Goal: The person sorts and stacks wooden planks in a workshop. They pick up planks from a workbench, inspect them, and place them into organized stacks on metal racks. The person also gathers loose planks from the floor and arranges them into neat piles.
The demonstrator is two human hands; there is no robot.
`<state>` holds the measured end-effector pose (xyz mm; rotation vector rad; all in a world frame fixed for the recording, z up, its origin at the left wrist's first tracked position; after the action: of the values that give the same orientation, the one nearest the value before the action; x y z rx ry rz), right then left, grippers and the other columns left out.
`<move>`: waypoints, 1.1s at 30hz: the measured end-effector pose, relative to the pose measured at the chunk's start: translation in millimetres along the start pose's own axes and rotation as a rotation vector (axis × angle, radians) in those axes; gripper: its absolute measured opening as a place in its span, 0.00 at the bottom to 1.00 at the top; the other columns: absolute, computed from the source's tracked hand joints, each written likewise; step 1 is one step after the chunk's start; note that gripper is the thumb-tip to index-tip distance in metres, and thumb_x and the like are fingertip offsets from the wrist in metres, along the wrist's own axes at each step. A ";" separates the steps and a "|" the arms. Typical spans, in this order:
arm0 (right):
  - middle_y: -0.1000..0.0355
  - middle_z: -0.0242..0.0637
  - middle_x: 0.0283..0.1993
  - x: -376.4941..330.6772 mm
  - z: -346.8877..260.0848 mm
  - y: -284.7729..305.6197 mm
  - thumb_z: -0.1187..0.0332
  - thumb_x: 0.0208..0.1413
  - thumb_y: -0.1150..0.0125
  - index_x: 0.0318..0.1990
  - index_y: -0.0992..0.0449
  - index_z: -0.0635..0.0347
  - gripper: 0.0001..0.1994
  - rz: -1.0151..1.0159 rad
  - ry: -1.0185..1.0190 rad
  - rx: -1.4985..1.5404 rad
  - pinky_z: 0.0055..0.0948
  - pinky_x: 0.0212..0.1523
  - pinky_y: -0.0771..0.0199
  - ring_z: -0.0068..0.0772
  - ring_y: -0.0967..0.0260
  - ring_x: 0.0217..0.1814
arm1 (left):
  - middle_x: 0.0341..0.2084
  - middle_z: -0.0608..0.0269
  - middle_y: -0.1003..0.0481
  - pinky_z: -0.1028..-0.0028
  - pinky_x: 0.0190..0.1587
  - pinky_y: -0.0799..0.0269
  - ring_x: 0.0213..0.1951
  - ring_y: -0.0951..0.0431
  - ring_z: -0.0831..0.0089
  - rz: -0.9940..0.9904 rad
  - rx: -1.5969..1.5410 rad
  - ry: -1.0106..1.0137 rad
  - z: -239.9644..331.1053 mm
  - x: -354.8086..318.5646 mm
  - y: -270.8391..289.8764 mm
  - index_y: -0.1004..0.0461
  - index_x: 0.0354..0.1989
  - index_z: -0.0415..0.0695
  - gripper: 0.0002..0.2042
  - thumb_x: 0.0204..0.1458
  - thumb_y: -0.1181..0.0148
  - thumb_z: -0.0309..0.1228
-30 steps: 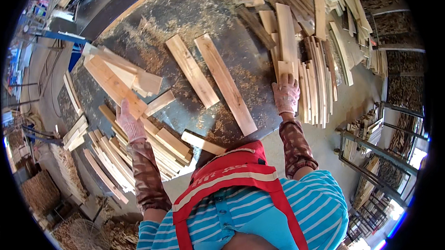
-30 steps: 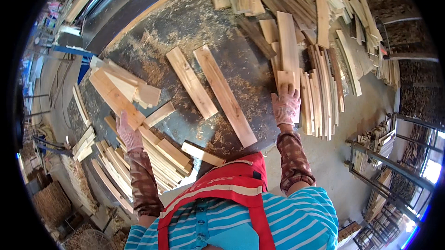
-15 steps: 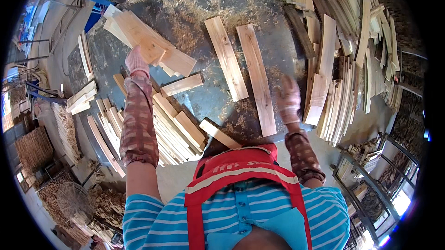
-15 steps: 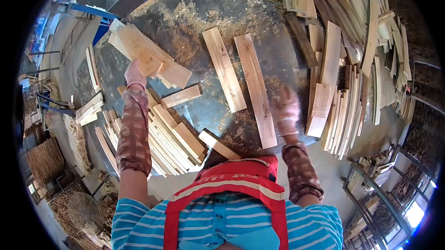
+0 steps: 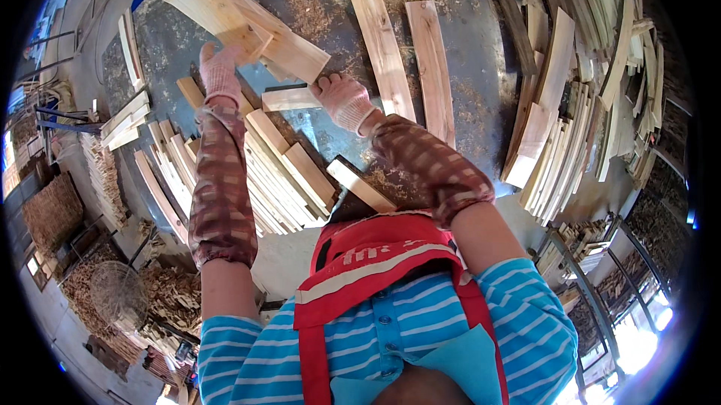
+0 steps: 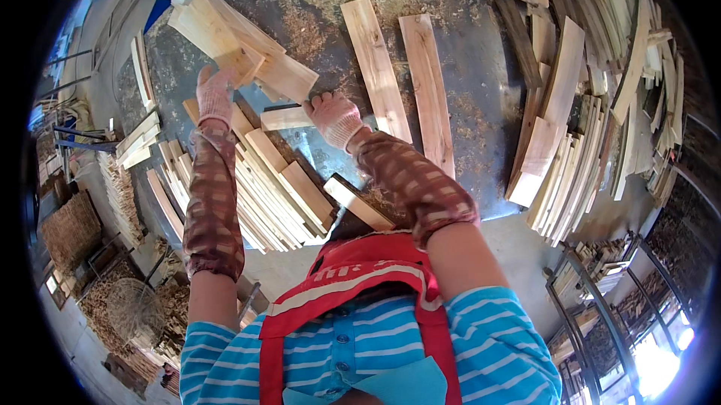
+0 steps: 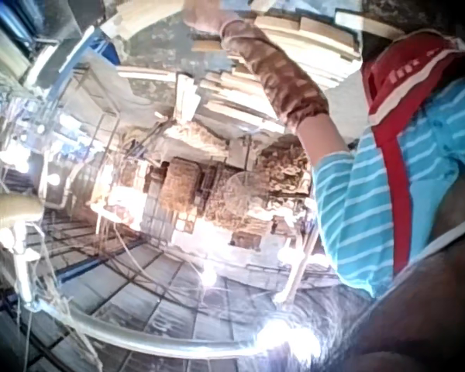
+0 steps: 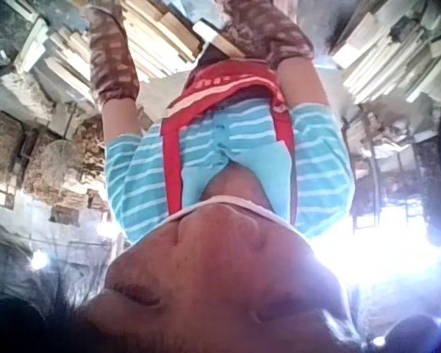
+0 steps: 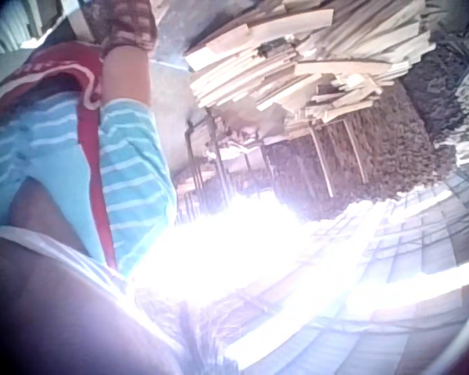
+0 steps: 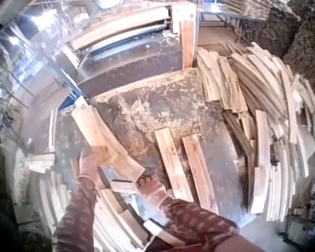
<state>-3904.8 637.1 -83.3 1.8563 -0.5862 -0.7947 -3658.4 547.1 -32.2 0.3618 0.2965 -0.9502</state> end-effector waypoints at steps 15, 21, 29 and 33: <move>0.20 0.43 0.36 -251.1 23.2 -134.8 0.61 0.56 0.42 0.44 0.20 0.62 0.15 -0.061 -0.804 1.302 0.37 0.44 0.23 0.40 0.20 0.39 | 0.57 0.52 0.28 0.57 0.69 0.42 0.63 0.33 0.52 -0.634 1.093 -0.575 -150.6 -290.8 -10.8 0.27 0.57 0.50 0.25 0.46 0.34 0.31; 0.21 0.53 0.41 -248.7 13.6 -88.6 0.53 0.59 0.46 0.50 0.20 0.52 0.19 0.013 -0.811 0.935 0.46 0.48 0.24 0.55 0.22 0.45 | 0.64 0.51 0.35 0.49 0.73 0.53 0.69 0.42 0.50 -0.831 1.388 -0.999 -217.9 -346.1 -30.9 0.27 0.54 0.50 0.16 0.56 0.46 0.31; 0.19 0.44 0.39 -274.3 28.5 -126.6 0.59 0.60 0.42 0.55 0.21 0.59 0.20 0.196 -0.793 1.300 0.33 0.45 0.23 0.37 0.21 0.42 | 0.42 0.58 0.28 0.47 0.68 0.44 0.55 0.31 0.58 -0.864 1.365 -1.035 -176.9 -332.4 -50.0 0.27 0.36 0.51 0.05 0.51 0.44 0.30; 0.19 0.46 0.40 -300.2 45.4 -146.5 0.60 0.60 0.43 0.49 0.18 0.60 0.17 0.238 -0.859 1.378 0.34 0.46 0.24 0.41 0.21 0.42 | 0.37 0.63 0.26 0.47 0.64 0.40 0.41 0.25 0.58 -0.873 1.457 -1.070 -110.7 -328.4 -43.7 0.28 0.35 0.53 0.05 0.50 0.43 0.31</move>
<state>-4132.3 876.1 -152.4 2.4269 -2.2898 -1.1348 -3884.8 812.0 -7.8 0.9920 -1.4289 -1.9666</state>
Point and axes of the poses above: each hand's wrist, its own x-axis towards the middle knuckle, its own y-axis out of the back of the hand, z = x × y, the point moved 7 cm from there along x, towards the middle knuckle
